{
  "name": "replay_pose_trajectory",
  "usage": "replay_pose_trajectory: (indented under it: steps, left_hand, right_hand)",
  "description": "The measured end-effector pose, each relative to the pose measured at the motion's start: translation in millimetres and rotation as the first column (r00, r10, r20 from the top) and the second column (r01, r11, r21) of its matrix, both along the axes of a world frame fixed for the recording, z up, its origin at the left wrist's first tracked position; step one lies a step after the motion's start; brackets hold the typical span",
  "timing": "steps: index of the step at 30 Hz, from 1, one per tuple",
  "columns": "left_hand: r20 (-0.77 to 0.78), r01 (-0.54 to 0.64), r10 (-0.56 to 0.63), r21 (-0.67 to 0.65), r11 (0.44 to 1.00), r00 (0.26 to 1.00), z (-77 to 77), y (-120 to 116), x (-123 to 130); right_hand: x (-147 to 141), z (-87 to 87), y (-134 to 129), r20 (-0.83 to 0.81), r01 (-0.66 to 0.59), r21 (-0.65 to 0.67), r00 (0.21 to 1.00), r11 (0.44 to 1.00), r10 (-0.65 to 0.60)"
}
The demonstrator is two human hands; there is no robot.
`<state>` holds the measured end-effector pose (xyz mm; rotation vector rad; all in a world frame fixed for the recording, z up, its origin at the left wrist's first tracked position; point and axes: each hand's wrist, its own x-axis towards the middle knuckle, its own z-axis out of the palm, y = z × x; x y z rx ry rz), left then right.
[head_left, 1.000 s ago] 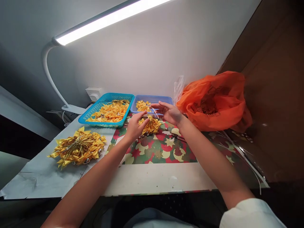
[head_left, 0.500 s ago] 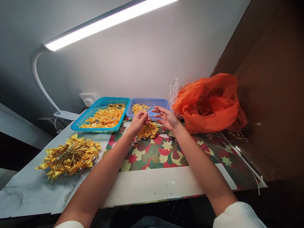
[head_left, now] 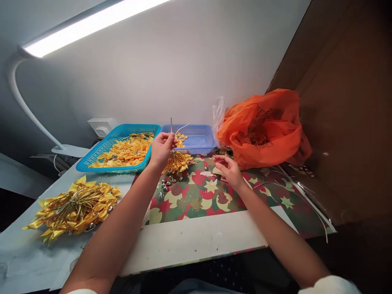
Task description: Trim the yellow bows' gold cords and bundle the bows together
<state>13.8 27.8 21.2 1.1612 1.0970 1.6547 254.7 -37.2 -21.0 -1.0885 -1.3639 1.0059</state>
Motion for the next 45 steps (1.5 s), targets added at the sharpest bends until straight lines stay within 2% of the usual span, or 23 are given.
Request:
replay_pose_trajectory:
  steps: [6,13,17,29,37,45]
  left_hand:
    - [-0.133,0.016,-0.029,-0.092,0.996,0.991,-10.8,0.5,-7.6]
    - [-0.283,0.036,-0.085,-0.173,0.984,0.955,-6.3,-3.6,-16.8]
    - [-0.374,-0.013,-0.062,-0.194,0.981,0.925,-4.9,-5.2,-22.6]
    - [-0.522,-0.173,0.04,-0.208,0.963,0.852,-14.3,-2.2,-30.9]
    - [-0.566,-0.132,-0.025,-0.235,0.963,0.824,-1.9,-7.2,-33.1]
    - [-0.55,0.044,-0.209,-0.299,0.953,0.809,6.7,-6.9,-40.1]
  right_hand:
    - [1.3,-9.7,-6.5,0.051,0.036,0.018,0.998,0.999,-0.036]
    - [2.9,-11.5,-7.8,0.068,0.067,0.025,0.995,0.997,-0.068]
    - [3.4,-13.4,-6.9,0.07,0.063,0.018,0.995,0.998,-0.064]
    - [2.9,-13.4,-6.4,0.073,0.059,-0.028,0.996,0.998,-0.056]
    - [2.2,-13.8,-5.7,0.06,0.045,-0.042,0.997,0.998,-0.043]
    - [-0.4,-11.0,-7.2,0.032,0.021,-0.07,0.999,0.997,-0.019]
